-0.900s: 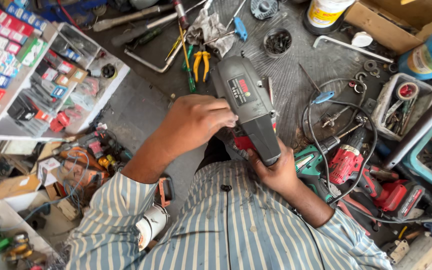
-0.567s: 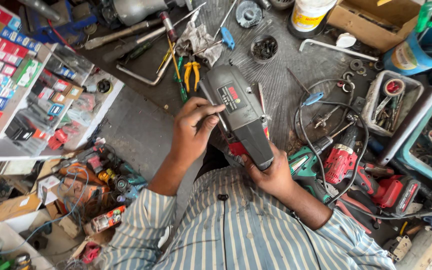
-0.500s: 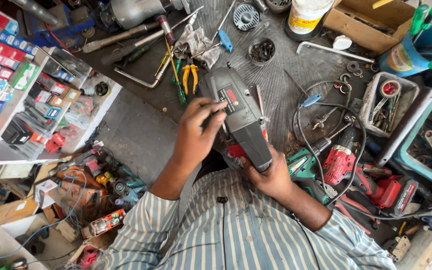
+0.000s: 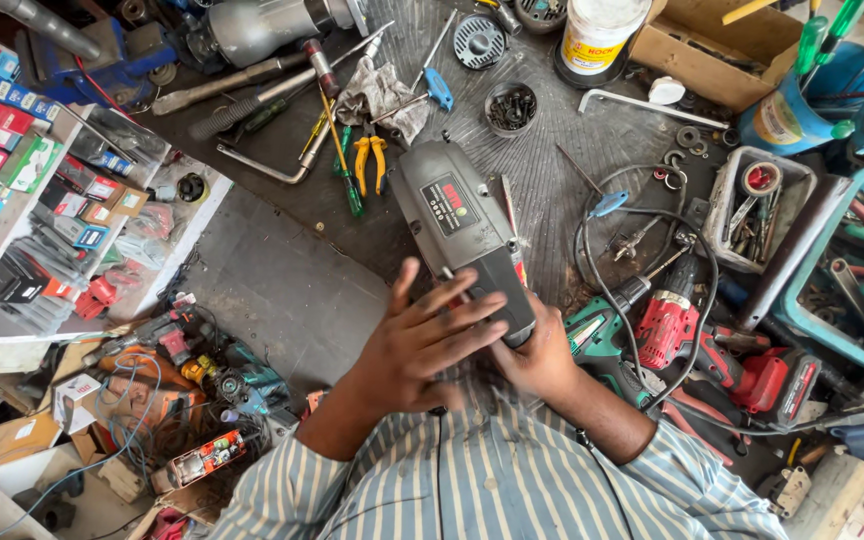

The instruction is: The person uses an Allen key and a screwdriver to remove and tighten screws on a red and gray power tool. They rotate the tool to access different sides and fasteners, then place the tool on the workbench to continue the repair.

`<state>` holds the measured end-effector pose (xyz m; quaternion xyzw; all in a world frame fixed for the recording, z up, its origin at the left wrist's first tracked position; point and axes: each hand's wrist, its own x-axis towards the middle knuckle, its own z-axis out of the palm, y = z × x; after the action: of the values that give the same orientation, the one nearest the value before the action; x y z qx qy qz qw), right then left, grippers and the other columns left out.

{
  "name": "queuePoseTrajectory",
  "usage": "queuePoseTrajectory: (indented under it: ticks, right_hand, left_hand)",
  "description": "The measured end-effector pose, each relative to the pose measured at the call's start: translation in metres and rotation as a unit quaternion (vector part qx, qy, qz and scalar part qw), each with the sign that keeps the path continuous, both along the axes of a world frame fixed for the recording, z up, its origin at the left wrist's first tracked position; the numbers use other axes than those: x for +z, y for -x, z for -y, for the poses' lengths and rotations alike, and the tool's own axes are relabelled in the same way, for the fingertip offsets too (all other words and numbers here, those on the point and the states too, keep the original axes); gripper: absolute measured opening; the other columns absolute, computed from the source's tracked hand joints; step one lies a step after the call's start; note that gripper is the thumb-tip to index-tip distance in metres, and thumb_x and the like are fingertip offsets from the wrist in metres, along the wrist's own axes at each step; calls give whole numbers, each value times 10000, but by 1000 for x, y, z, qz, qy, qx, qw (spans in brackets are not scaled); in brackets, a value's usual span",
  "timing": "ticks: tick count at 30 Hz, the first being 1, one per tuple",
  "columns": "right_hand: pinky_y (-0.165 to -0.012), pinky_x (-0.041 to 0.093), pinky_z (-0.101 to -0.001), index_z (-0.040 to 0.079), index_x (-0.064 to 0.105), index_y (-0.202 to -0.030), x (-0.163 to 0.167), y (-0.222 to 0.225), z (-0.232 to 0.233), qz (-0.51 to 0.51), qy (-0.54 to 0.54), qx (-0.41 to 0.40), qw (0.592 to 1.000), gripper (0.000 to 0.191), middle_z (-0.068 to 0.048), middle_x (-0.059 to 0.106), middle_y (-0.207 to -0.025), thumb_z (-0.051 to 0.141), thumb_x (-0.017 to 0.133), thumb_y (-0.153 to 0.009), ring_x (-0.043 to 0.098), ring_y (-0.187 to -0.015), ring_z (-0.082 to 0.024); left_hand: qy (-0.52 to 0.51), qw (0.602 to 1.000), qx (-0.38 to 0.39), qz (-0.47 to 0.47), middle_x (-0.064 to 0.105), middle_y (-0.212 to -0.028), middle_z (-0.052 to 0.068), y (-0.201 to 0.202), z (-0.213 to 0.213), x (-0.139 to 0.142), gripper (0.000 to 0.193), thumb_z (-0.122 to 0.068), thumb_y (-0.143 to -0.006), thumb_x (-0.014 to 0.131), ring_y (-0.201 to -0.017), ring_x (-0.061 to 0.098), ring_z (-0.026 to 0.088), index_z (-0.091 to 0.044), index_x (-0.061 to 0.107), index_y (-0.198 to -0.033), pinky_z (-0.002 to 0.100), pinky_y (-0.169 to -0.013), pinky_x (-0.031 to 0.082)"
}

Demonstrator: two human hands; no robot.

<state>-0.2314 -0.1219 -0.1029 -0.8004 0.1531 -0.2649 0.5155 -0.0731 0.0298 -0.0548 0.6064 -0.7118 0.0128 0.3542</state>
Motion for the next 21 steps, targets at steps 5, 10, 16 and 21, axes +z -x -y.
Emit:
queuePoseTrajectory:
  ticks: [5, 10, 16, 21]
  right_hand:
    - [-747, 594, -357, 34, 661, -1129, 16, -5, -5, -49, -22, -11, 999, 300, -139, 762, -922, 98, 752, -850, 795, -853, -294]
    - [-733, 583, -350, 31, 659, -1125, 20, -7, -5, -40, 10, -16, 999, 296, -143, 754, -914, 101, 760, -856, 775, -832, -292]
    - [-718, 580, -339, 25, 662, -1112, 17, -7, -4, -48, -2, -14, 999, 277, -132, 756, -891, 108, 753, -863, 783, -802, -256]
    - [-712, 580, -342, 22, 664, -1095, 16, -7, -4, -47, 4, -23, 999, 259, -135, 752, -892, 104, 749, -865, 783, -803, -255]
  left_hand:
    - [113, 971, -1, -212, 502, -1591, 115, -22, -23, -52, 814, -799, -989, 144, -1582, 310, 286, -275, 717, -1233, 488, -1319, 84]
    - [-10, 915, -75, -397, 538, -1558, 144, -84, -48, -37, 890, -825, -1005, 73, -1549, 395, 303, -248, 722, -1198, 517, -1352, 164]
    - [-144, 979, 114, -92, 651, -1424, 18, -114, -23, 10, 736, -687, -1043, 199, -1463, 500, 300, -171, 686, -1238, 590, -1252, 127]
    - [-107, 975, 192, 34, 622, -1452, 42, -73, 35, 27, 533, -555, -1050, 466, -1406, 519, 287, -125, 674, -1287, 674, -1221, 100]
